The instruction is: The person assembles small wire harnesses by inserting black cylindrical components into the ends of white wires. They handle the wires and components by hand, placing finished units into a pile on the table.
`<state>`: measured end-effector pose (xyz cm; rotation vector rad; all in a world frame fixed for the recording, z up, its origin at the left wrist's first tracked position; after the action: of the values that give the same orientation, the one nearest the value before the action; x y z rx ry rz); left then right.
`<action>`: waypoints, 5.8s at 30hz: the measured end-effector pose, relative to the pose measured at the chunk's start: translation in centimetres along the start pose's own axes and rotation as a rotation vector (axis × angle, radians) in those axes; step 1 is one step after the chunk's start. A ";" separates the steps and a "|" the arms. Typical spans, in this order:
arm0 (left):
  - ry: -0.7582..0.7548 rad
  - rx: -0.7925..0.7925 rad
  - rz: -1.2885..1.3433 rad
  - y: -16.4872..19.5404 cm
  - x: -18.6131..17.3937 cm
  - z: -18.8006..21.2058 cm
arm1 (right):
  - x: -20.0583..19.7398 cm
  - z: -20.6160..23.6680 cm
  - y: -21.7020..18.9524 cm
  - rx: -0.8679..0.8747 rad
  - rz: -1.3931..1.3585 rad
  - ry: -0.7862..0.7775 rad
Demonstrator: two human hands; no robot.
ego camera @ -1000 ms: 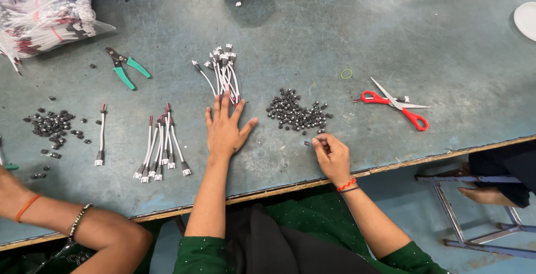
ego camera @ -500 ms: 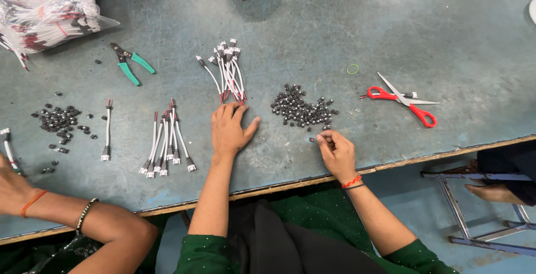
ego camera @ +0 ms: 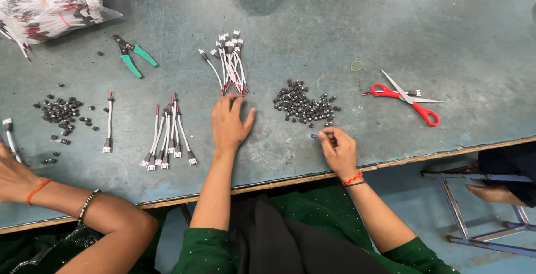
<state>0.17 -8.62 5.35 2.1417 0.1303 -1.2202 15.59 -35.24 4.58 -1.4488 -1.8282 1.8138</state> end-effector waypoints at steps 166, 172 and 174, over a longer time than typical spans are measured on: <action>-0.701 0.935 1.109 28.1 -23.2 3.0 | -0.2 0.7 -0.2 0.008 0.018 -0.002; -0.502 1.096 1.034 27.9 -23.4 2.5 | -1.0 0.1 -2.1 -0.024 -0.007 -0.001; -0.514 1.058 1.163 27.9 -23.3 2.6 | -0.6 0.7 -4.4 -0.053 -0.013 0.003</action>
<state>-3.87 -26.56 36.84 1.8691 -2.0361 -1.0577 13.27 -35.15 8.38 -1.4531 -1.8931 1.7699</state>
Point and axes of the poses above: each hand's wrist, its own z-axis away from the middle knuckle, its own x-axis out of the palm, y = z × x, the point moved 1 cm from there along -z, towards the middle knuckle, and after that the axes turned 9 degrees about -y, right-handed, at the moved point
